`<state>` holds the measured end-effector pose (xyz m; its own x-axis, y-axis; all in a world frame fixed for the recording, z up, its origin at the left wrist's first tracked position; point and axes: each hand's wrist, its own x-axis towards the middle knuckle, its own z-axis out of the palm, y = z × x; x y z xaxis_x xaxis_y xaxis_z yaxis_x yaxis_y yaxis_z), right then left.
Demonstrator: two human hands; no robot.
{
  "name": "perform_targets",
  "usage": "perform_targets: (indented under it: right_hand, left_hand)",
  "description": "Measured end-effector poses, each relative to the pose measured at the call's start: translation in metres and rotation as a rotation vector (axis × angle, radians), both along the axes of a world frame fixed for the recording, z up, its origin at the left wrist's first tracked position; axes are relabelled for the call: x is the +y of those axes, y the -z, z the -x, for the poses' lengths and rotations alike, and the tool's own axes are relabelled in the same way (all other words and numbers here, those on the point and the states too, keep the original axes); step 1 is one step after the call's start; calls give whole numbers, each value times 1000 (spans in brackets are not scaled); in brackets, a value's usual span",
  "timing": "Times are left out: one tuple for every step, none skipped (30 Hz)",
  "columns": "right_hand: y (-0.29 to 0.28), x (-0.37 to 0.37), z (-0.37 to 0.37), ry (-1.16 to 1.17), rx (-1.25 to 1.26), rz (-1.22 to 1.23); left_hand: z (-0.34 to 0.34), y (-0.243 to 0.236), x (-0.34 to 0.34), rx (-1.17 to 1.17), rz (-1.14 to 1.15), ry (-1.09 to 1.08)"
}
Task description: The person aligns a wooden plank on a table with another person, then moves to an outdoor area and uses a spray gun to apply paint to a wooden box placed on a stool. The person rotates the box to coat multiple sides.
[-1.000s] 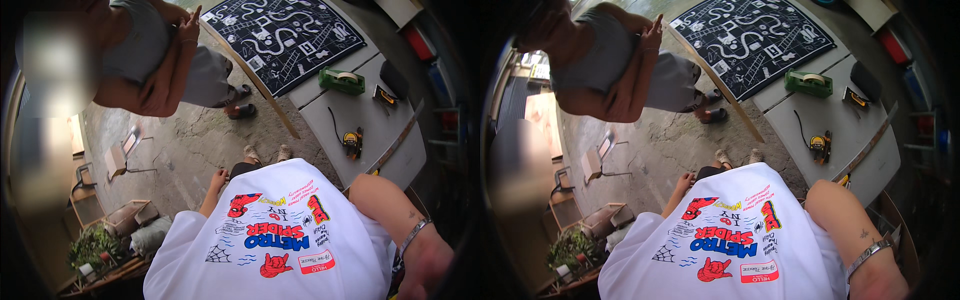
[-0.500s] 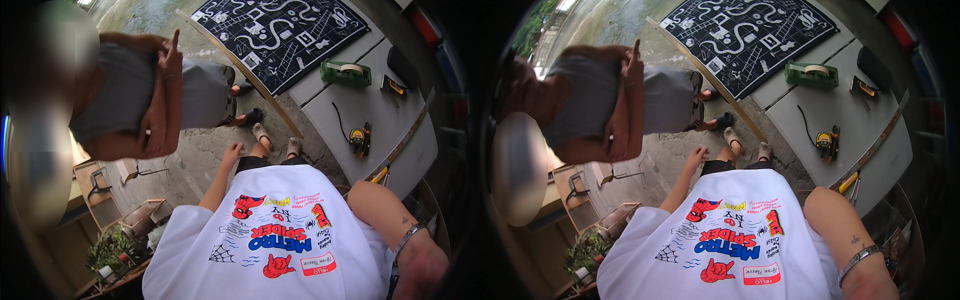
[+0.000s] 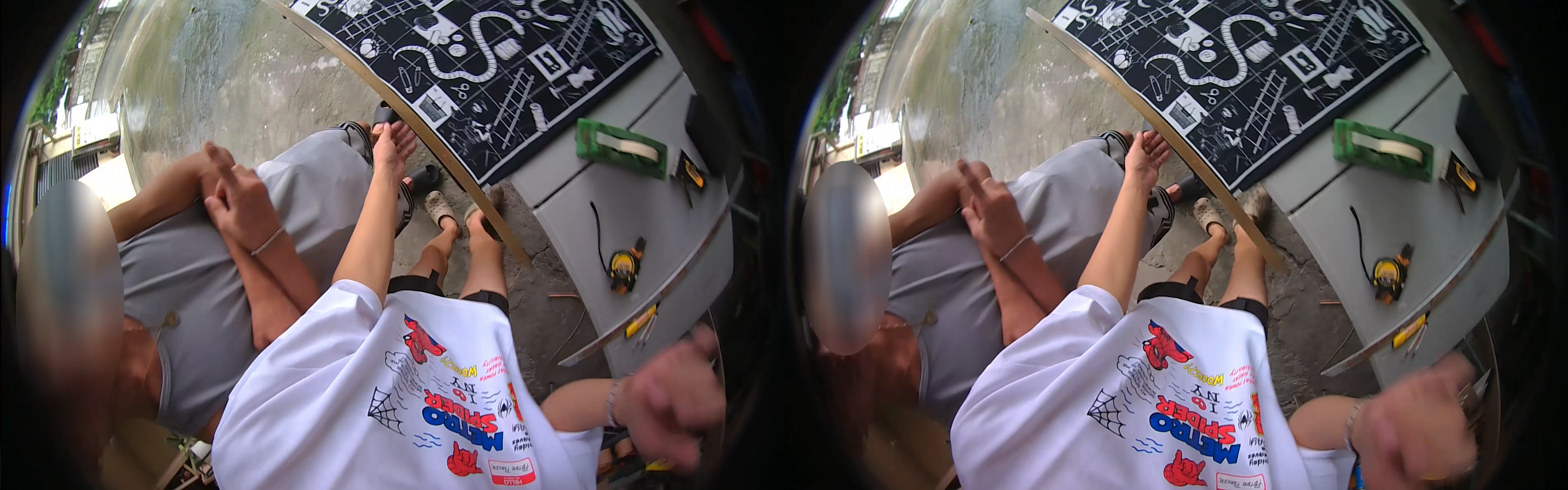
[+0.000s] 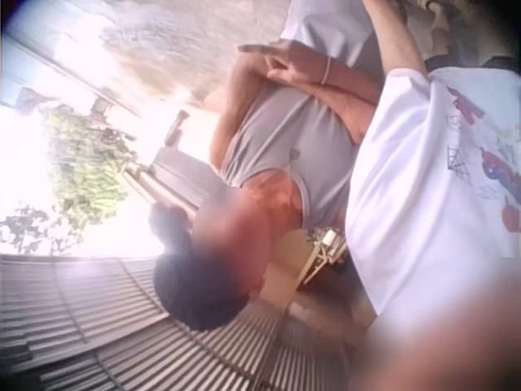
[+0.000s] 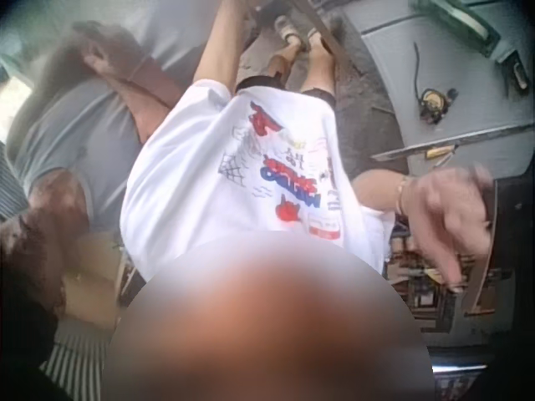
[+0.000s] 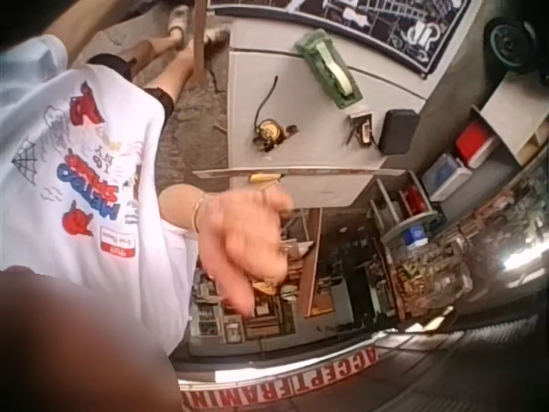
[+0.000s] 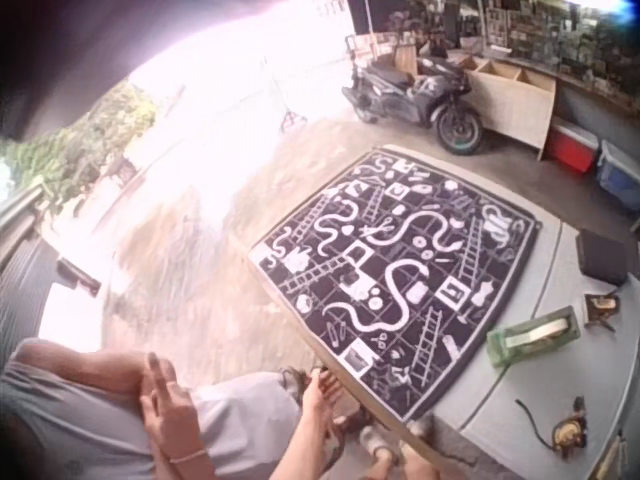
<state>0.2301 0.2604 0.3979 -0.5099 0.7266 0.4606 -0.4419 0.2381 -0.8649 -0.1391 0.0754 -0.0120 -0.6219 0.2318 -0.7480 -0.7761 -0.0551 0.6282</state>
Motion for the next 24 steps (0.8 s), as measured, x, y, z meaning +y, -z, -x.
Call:
perform_targets:
  right_hand:
    - [32, -3, 1, 44, -201, 56]
    - [74, -7, 11, 64, -439, 35]
    - [116, -13, 11, 18, -641, 206]
    - [158, -19, 13, -45, -826, 393]
    - [191, -27, 15, -104, -1012, 583]
    - [214, -31, 23, -170, -1088, 460]
    - [233, -34, 31, -235, -1162, 333]
    - [247, -35, 38, -281, -1225, 202]
    - [258, -34, 43, -294, -1231, 168]
    - [267, -34, 49, -304, -1238, 135]
    - [273, -35, 53, -314, -1244, 103]
    - [277, -34, 58, -337, -1261, 146]
    - [283, -33, 62, -361, -1249, 180]
    - [290, -33, 65, -382, -1238, 216]
    - [296, -34, 68, -400, -1229, 253]
    - [299, -35, 70, -427, -1234, 266]
    - [304, -34, 73, -448, -1232, 273]
    - [307, -33, 75, -466, -1231, 279]
    - [310, -33, 76, -473, -1236, 277]
    - [312, -32, 76, -483, -1238, 272]
    - [314, -32, 76, -491, -1241, 268]
    - [316, -32, 77, -484, -1232, 264]
    - [317, -31, 77, -481, -1224, 255]
    - [318, -31, 77, -477, -1216, 247]
  left_hand:
    - [13, 3, 11, 0, -64, -10]
    - [24, 3, 16, 12, -120, -32]
    - [34, 1, 22, -3, -253, -46]
    - [43, -3, 29, -15, -384, -62]
    - [50, -5, 33, -28, -513, -72]
    - [54, -3, 35, -29, -565, -116]
    - [55, 0, 36, -36, -617, -161]
    - [59, 1, 44, -43, -681, -189]
    - [59, -1, 46, -41, -712, -192]
    - [57, -3, 46, -41, -744, -192]
    - [53, -2, 42, -41, -776, -193]
    - [50, 4, 38, -71, -771, -203]
    - [46, 7, 33, -55, -757, -214]
    - [42, 10, 31, -40, -743, -222]
    - [38, 12, 27, -28, -730, -228]
    - [37, 13, 25, -37, -705, -203]
    - [36, 9, 27, -34, -707, -196]
    - [34, 4, 30, -33, -709, -187]
    - [33, 2, 32, -33, -712, -177]
    - [32, 2, 31, -33, -744, -160]
    - [33, 3, 30, -12, -731, -162]
    - [34, 4, 30, 7, -718, -163]
    - [33, 3, 30, 28, -706, -168]
    - [33, 4, 28, 28, -751, -178]
